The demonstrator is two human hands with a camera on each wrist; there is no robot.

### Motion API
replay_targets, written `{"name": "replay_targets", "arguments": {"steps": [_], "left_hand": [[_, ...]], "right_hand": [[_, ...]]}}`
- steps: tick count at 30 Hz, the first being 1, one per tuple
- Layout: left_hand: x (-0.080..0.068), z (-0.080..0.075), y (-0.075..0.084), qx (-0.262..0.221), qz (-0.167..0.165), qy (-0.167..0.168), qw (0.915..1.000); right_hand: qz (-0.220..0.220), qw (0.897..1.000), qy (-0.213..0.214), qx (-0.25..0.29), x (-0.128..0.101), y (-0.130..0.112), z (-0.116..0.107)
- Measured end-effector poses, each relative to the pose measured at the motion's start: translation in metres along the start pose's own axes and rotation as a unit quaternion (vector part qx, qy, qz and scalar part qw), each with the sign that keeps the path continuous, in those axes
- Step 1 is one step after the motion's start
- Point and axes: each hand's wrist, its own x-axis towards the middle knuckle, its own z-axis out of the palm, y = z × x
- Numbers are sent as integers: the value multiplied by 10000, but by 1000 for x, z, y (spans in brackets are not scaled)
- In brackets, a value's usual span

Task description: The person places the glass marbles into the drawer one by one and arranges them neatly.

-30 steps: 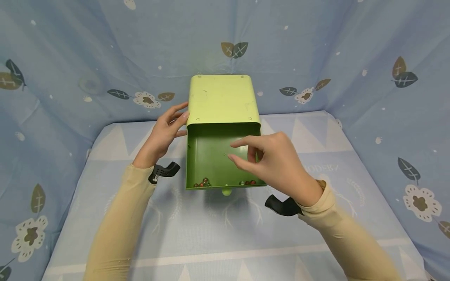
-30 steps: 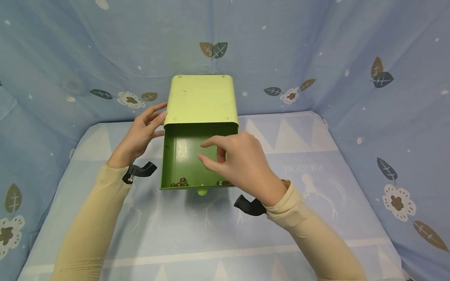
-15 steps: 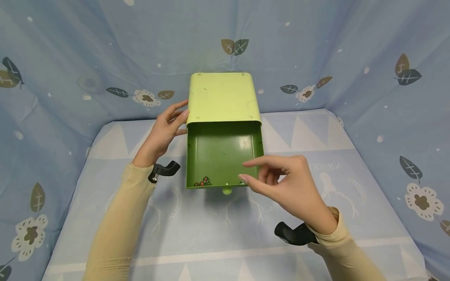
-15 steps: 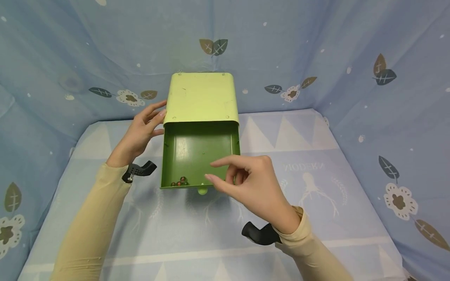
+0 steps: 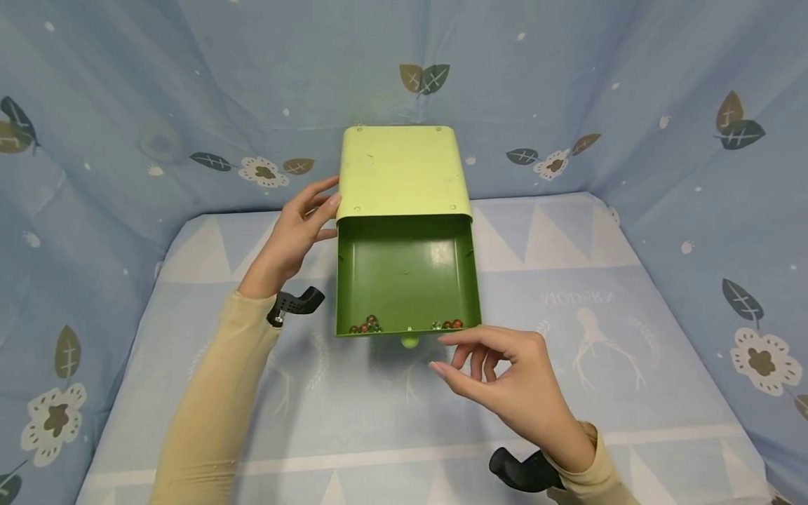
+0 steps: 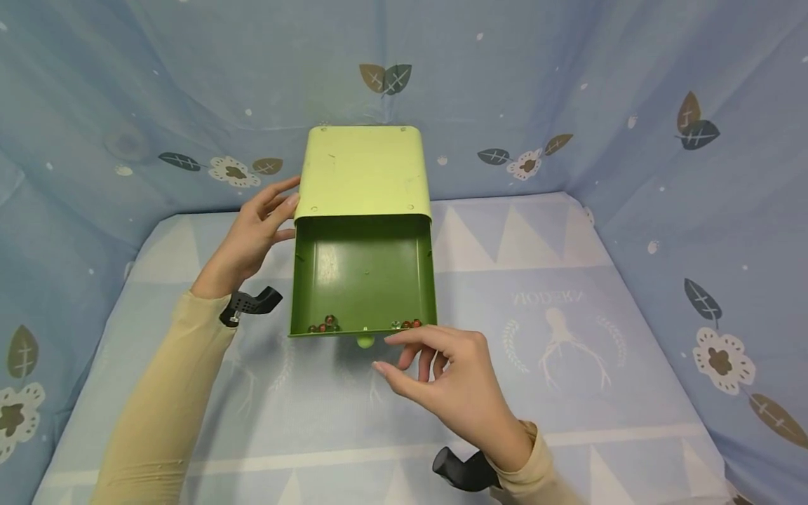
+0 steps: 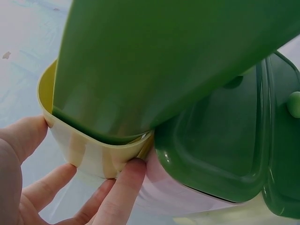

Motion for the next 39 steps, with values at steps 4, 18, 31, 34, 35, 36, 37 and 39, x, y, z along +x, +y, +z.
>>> {"name": "replay_targets", "arguments": {"steps": [4, 18, 31, 34, 35, 36, 37, 39], "left_hand": [[0, 0, 0, 5, 24, 6, 10000], [1, 1, -1, 21, 46, 18, 10000], [0, 2, -1, 20, 34, 30, 10000], [0, 2, -1, 30, 43, 44, 10000], [0, 2, -1, 29, 44, 43, 10000], [0, 2, 0, 25, 40, 40, 10000], [0, 1, 0, 22, 35, 37, 10000], [0, 1, 0, 14, 26, 32, 10000]], "right_hand": [[41, 10000, 29, 80, -9, 11, 10], [621, 9966, 294, 464, -23, 43, 50], [1006, 9881, 654, 958, -16, 58, 78], [1028, 9863, 663, 1106, -15, 60, 83], [1030, 9856, 681, 1154, -14, 61, 84], [1039, 9850, 699, 1188, -14, 61, 85], [1042, 9841, 728, 1236, -13, 62, 86], [1050, 9828, 776, 1308, -12, 63, 87]]}}
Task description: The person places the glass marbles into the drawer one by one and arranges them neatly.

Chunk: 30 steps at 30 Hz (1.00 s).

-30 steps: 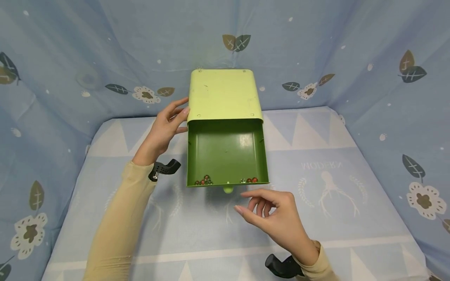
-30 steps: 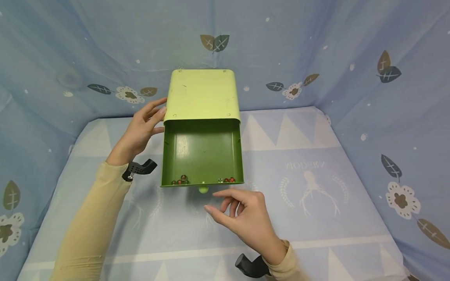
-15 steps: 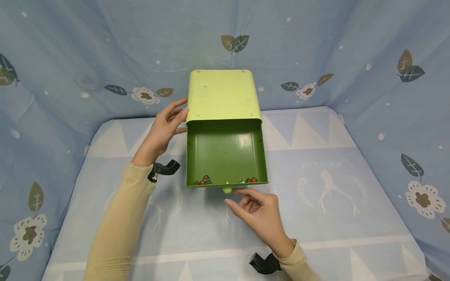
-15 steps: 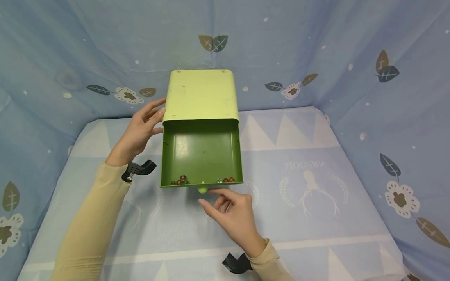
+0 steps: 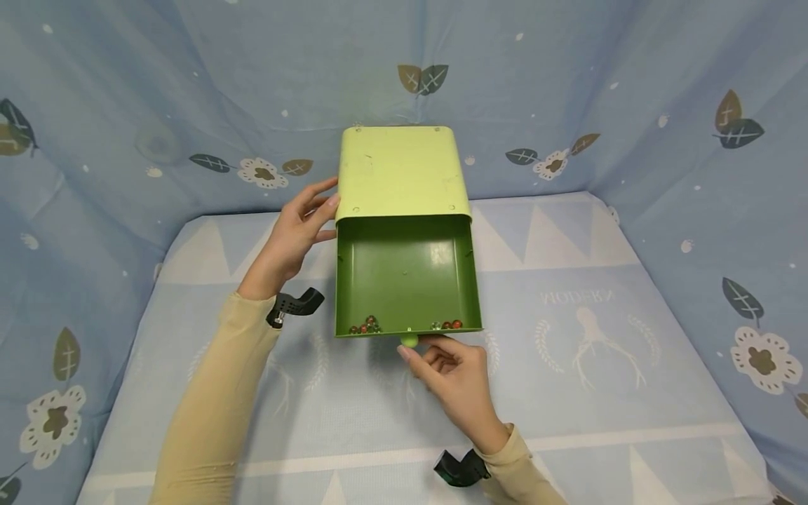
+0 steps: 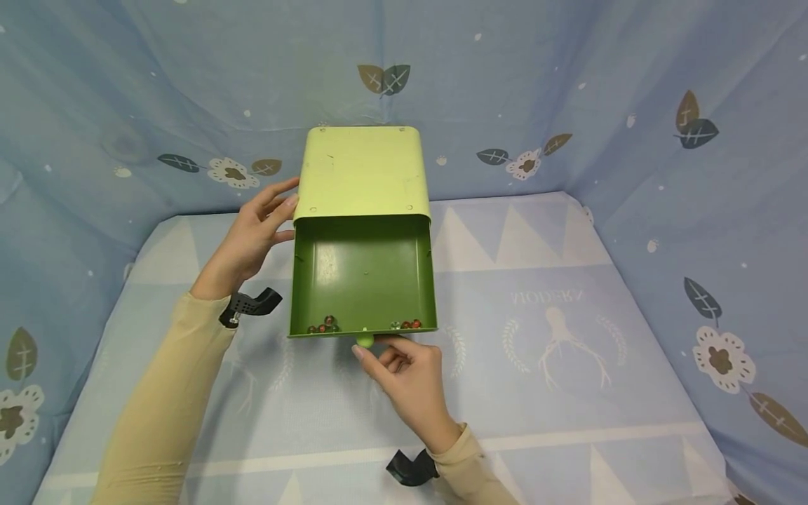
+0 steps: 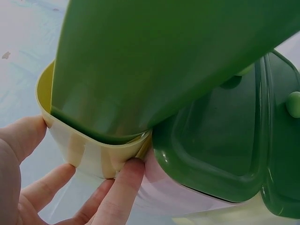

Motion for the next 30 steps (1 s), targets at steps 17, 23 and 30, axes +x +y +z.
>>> {"name": "replay_targets", "arguments": {"steps": [17, 23, 30], "left_hand": [[0, 0, 0, -28, 21, 1, 10000], [0, -2, -1, -82, -16, -12, 10000], [0, -2, -1, -110, -1, -21, 9999]], "right_hand": [[-178, 9995, 174, -208, 3, -6, -1], [-304, 9989, 192, -293, 7, -14, -3], [-464, 9980, 130, -418, 14, -24, -6]]}}
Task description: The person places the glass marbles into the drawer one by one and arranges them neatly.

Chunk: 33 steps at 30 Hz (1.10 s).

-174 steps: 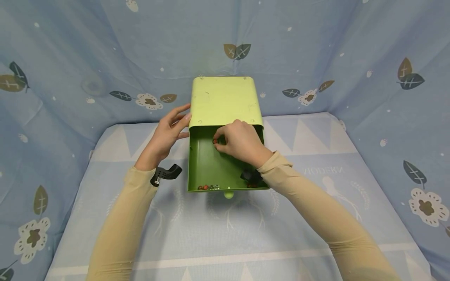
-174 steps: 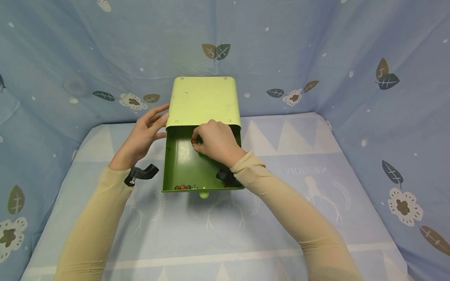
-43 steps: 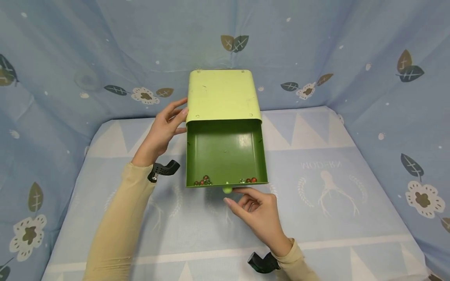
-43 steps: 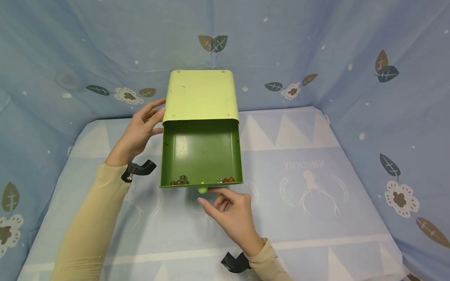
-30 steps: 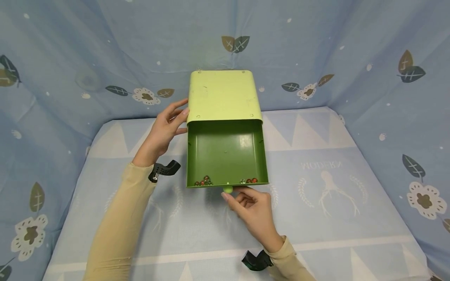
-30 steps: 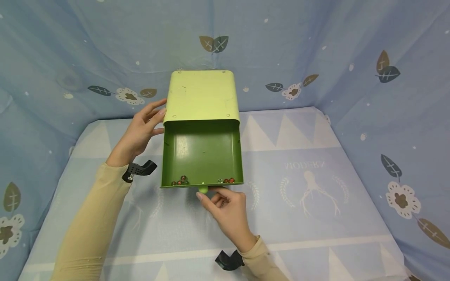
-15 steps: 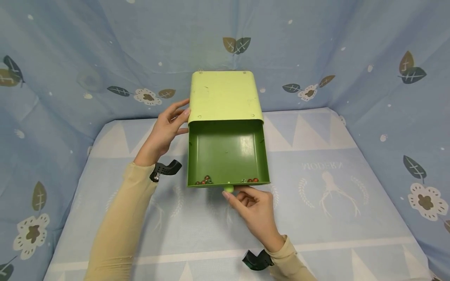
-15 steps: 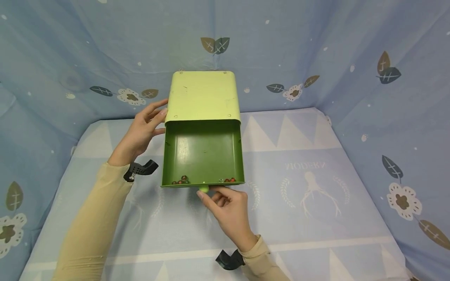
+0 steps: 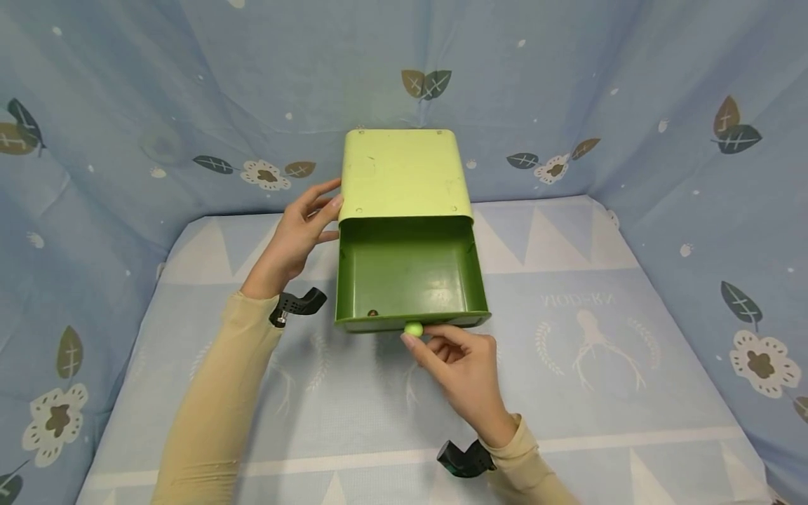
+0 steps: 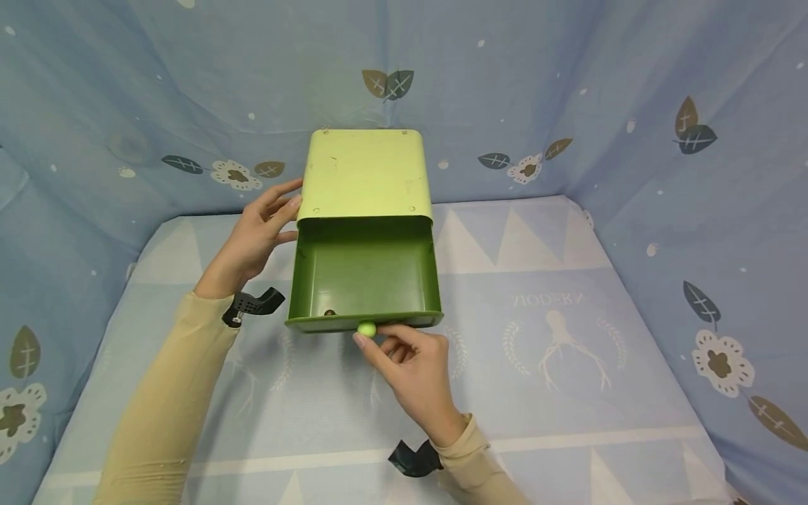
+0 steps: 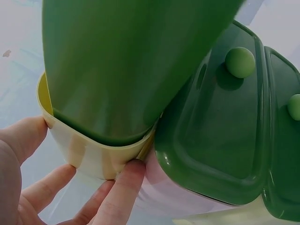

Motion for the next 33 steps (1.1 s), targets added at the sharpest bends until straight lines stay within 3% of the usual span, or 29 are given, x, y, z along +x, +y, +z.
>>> {"name": "replay_targets", "arguments": {"steps": [14, 33], "left_hand": [[0, 0, 0, 116, -43, 9, 9999], [0, -1, 1, 131, -55, 22, 9999]], "right_hand": [[-150, 9999, -29, -14, 22, -6, -3], [-290, 9993, 74, -228, 73, 9, 3]]}}
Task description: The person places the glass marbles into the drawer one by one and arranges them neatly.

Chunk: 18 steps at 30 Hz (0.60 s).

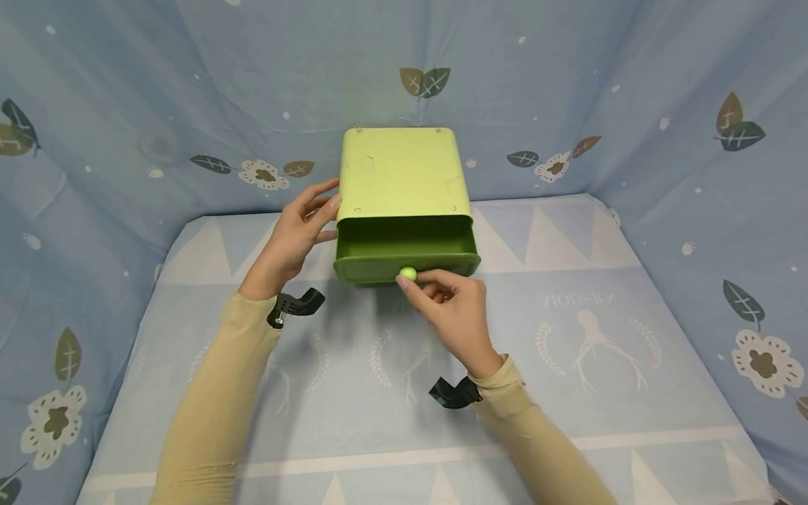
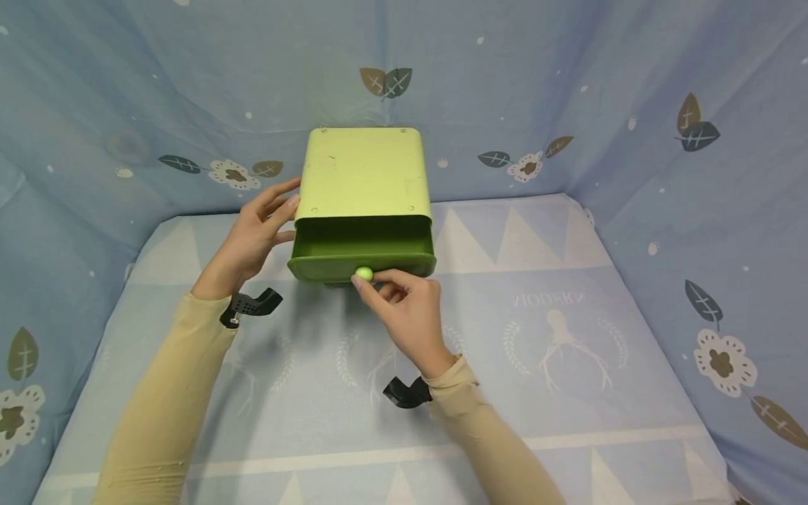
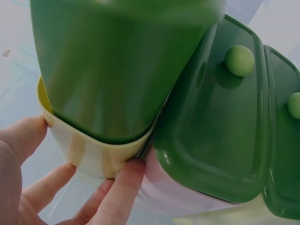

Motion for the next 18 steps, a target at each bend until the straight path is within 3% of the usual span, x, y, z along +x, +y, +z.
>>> {"name": "replay_targets", "arguments": {"steps": [7, 18], "left_hand": [[0, -1, -1, 3, -30, 24, 10000], [0, 1, 0, 4, -19, 31, 10000]], "right_hand": [[31, 9999, 85, -44, 20, -5, 5], [16, 10000, 71, 22, 40, 16, 6]]}}
